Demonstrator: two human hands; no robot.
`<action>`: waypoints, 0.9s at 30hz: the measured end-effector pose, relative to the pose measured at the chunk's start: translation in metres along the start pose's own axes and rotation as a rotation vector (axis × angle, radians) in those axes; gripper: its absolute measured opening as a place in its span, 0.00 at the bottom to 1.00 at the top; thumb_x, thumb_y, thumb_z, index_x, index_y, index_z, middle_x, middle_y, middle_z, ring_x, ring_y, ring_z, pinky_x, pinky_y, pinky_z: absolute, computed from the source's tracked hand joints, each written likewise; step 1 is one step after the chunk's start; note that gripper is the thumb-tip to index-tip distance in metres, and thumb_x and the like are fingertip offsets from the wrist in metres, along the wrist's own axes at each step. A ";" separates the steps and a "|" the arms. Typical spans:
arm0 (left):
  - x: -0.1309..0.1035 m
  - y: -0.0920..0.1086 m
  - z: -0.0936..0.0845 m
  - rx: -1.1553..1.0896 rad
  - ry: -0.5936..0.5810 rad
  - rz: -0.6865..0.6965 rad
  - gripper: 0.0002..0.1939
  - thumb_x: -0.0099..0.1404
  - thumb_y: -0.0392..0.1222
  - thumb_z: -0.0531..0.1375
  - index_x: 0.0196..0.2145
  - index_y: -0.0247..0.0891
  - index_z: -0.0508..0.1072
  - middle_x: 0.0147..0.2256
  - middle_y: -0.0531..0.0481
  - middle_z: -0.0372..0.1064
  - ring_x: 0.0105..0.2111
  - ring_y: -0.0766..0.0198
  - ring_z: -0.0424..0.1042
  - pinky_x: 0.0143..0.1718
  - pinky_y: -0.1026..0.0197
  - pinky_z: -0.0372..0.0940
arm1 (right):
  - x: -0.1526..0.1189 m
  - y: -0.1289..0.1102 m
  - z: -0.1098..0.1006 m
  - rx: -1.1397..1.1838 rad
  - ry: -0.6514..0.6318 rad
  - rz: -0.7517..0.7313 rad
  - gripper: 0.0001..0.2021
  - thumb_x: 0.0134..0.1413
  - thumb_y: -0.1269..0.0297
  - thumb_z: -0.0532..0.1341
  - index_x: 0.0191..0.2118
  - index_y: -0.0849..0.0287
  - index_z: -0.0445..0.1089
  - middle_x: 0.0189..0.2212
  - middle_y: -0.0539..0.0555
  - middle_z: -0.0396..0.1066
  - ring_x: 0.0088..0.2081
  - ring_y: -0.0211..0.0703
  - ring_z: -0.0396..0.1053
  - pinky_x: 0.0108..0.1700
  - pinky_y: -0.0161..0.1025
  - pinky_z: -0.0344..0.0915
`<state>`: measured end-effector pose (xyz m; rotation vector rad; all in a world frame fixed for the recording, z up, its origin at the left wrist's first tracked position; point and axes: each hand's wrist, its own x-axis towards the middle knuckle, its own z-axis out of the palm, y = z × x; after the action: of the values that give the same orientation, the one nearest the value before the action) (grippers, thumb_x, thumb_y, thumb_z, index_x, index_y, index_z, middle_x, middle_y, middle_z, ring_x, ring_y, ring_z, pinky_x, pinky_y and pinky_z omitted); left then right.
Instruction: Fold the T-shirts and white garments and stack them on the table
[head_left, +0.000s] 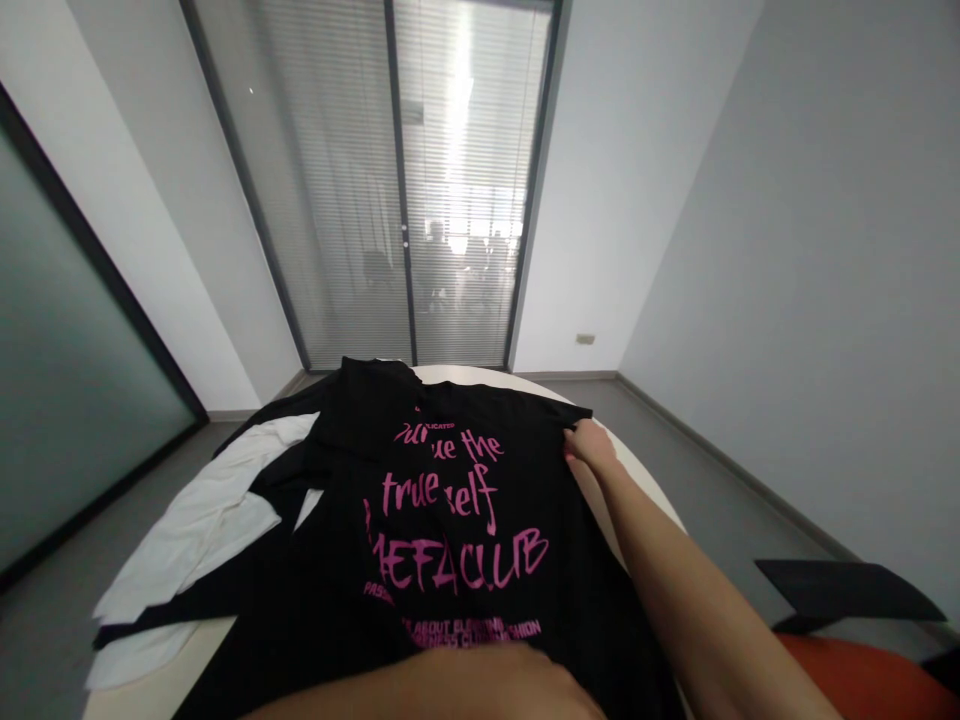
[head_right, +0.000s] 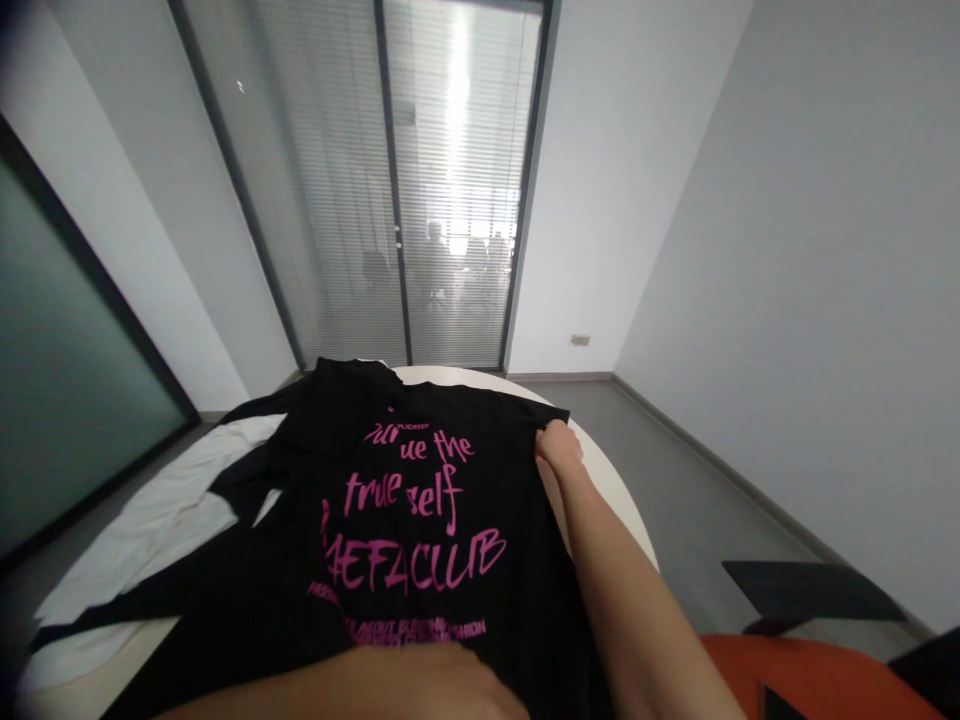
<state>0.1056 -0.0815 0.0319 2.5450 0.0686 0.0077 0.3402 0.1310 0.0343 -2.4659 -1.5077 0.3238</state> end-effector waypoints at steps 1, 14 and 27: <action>-0.008 -0.001 -0.013 0.052 0.066 -0.082 0.12 0.68 0.46 0.59 0.47 0.44 0.74 0.45 0.52 0.76 0.42 0.62 0.77 0.41 0.62 0.71 | 0.002 0.000 -0.001 0.014 0.018 0.025 0.17 0.63 0.60 0.55 0.50 0.63 0.74 0.44 0.69 0.76 0.50 0.58 0.74 0.48 0.45 0.69; -0.059 -0.077 -0.027 0.296 0.385 -0.688 0.35 0.71 0.65 0.45 0.69 0.47 0.54 0.71 0.45 0.44 0.71 0.42 0.39 0.68 0.34 0.38 | -0.004 -0.014 0.006 0.069 -0.006 -0.005 0.41 0.58 0.56 0.58 0.71 0.63 0.38 0.62 0.73 0.59 0.60 0.63 0.65 0.57 0.53 0.65; -0.063 -0.095 -0.040 0.315 0.357 -0.678 0.36 0.70 0.66 0.45 0.69 0.47 0.55 0.71 0.46 0.43 0.71 0.42 0.38 0.67 0.34 0.37 | -0.018 0.015 -0.016 0.086 -0.198 -0.196 0.41 0.52 0.71 0.62 0.68 0.64 0.40 0.52 0.66 0.71 0.49 0.51 0.74 0.49 0.40 0.69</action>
<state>0.0375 0.0165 0.0124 2.6634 1.1394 0.1990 0.3499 0.1067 0.0461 -2.2528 -1.7572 0.5964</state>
